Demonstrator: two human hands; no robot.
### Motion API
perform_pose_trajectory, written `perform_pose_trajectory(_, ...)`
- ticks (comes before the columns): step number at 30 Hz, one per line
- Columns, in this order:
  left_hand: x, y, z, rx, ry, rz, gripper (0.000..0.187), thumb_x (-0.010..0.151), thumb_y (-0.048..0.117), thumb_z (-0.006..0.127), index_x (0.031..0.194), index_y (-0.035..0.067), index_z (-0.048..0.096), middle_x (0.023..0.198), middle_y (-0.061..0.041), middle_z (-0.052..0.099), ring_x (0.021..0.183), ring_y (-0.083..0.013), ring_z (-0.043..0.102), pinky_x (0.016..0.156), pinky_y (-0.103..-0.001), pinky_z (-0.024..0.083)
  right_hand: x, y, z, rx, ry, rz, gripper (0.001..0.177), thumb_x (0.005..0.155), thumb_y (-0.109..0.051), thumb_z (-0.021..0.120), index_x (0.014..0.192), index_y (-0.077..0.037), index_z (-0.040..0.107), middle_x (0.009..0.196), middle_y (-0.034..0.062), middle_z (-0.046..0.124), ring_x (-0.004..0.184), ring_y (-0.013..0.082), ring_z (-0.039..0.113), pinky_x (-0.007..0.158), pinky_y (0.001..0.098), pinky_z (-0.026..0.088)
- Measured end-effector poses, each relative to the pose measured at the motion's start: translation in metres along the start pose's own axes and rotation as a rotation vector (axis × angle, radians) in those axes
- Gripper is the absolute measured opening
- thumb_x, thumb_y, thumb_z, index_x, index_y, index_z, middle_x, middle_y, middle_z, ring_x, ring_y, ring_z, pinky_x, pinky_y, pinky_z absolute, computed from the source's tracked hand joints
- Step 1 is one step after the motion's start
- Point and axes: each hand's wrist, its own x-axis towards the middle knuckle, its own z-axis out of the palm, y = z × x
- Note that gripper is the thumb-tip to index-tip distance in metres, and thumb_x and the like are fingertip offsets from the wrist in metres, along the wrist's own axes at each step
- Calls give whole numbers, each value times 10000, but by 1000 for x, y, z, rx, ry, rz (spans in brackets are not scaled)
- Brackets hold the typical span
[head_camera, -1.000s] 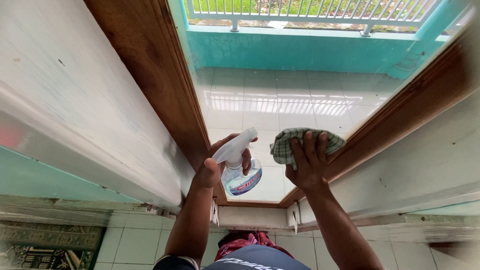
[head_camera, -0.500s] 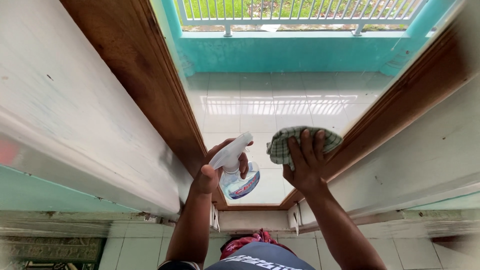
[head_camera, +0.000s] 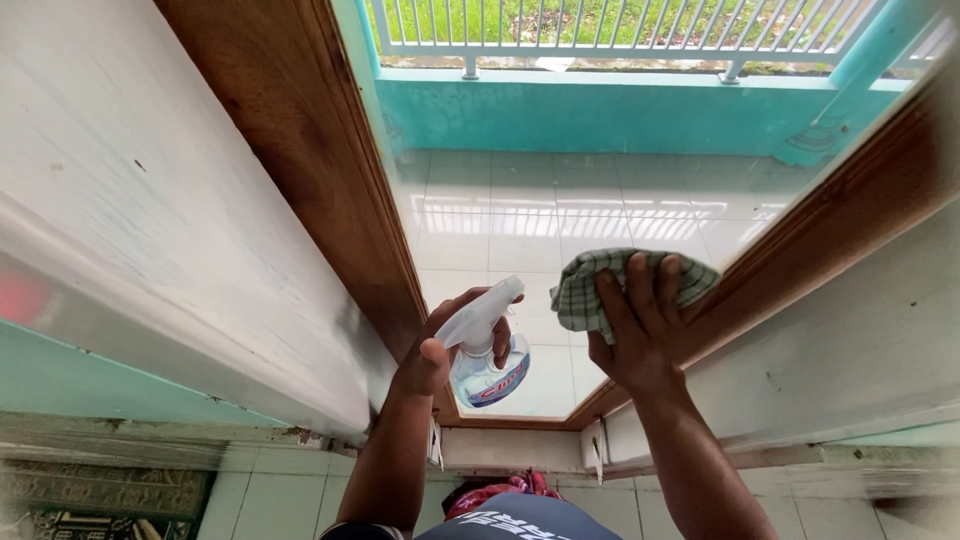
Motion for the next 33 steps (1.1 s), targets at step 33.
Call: perform_pose_trajectory(33, 10, -4, -6, 38, -33, 23, 1159, 841, 893, 394, 1337, -147, 521, 719, -146, 607, 623, -223, 677, 609, -345, 571, -15, -8, 31, 59, 135, 15, 640, 927, -673, 589, 1373, -226, 695, 1646, 283, 349, 1492, 614, 154, 1188, 689, 94)
